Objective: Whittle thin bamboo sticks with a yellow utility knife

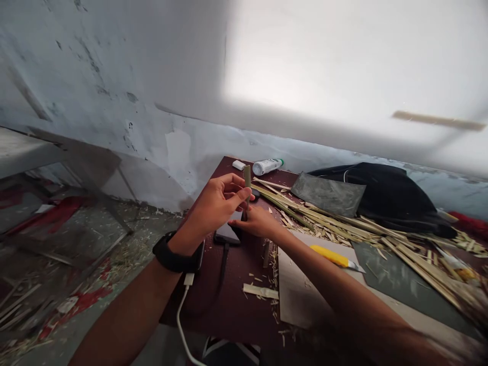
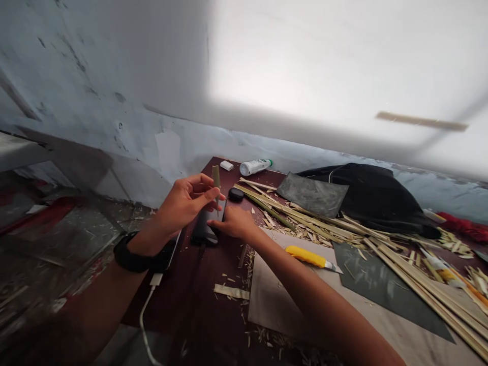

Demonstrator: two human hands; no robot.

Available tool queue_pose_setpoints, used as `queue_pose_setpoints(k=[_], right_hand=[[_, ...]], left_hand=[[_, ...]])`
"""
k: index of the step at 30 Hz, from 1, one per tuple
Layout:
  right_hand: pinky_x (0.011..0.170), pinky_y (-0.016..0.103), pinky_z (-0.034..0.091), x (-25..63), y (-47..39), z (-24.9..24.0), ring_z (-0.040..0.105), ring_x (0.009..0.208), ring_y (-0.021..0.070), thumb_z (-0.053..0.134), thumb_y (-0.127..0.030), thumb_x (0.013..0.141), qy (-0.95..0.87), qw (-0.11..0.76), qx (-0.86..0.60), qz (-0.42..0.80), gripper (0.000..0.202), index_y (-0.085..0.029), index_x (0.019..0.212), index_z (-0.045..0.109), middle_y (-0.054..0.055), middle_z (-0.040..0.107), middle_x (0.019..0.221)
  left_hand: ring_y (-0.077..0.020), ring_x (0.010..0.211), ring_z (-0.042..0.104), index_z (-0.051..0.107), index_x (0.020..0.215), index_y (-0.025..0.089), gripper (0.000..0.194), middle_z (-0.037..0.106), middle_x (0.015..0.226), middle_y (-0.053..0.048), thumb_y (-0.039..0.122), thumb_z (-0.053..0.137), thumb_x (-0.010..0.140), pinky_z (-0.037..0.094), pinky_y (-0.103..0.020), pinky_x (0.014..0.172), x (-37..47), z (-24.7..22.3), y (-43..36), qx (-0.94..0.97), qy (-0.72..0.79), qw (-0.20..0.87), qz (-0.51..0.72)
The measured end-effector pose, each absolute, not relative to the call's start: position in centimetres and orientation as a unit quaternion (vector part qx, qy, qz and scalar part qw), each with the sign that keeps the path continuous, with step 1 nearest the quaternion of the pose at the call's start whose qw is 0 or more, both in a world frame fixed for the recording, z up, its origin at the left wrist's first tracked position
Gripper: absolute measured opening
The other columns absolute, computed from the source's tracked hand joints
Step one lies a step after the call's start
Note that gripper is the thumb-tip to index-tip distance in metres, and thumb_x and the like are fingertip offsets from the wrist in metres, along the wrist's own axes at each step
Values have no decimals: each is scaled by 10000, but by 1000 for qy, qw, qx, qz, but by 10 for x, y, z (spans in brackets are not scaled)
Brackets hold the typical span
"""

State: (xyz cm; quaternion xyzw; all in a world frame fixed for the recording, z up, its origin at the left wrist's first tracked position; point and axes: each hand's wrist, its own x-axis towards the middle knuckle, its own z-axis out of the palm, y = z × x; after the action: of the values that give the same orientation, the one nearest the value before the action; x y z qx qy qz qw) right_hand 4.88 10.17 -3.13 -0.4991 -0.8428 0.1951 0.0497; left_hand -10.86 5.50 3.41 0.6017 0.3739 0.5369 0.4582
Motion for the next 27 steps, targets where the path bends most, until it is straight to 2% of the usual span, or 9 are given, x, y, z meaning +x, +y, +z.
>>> queue_pose_setpoints(k=[7, 14, 19, 27], right_hand=[[714, 299, 415, 54, 107, -36, 630, 866, 239, 597, -662, 838, -843, 53, -500, 194, 550, -210, 1150, 618, 91, 701, 1028], [735, 313, 419, 54, 107, -35, 631, 901, 261, 625, -661, 815, -842, 62, -499, 196, 578, -206, 1172, 608, 102, 700, 1039], [709, 308, 417, 56, 106, -32, 625, 829, 238, 618, -672, 812, -842, 55, -495, 207, 553, -207, 1111, 631, 80, 709, 952], [687, 294, 401, 56, 102, -32, 625, 813, 226, 642, -644, 810, -851, 61, -487, 186, 546, -200, 1126, 628, 82, 711, 950]], left_hand=[[-137, 638, 689, 579, 868, 181, 163, 720, 792, -26, 314, 672, 855, 567, -292, 634, -124, 34, 61, 578, 406, 392, 589], [-160, 718, 705, 572, 875, 193, 139, 711, 817, -25, 318, 633, 880, 546, -292, 658, -118, 23, 62, 635, 446, 321, 542], [-151, 697, 703, 553, 911, 195, 150, 730, 855, -40, 339, 596, 907, 508, -271, 626, -118, 23, 61, 637, 466, 311, 530], [-151, 671, 686, 577, 911, 187, 127, 722, 820, -30, 306, 613, 888, 523, -290, 643, -113, 19, 63, 652, 474, 291, 515]])
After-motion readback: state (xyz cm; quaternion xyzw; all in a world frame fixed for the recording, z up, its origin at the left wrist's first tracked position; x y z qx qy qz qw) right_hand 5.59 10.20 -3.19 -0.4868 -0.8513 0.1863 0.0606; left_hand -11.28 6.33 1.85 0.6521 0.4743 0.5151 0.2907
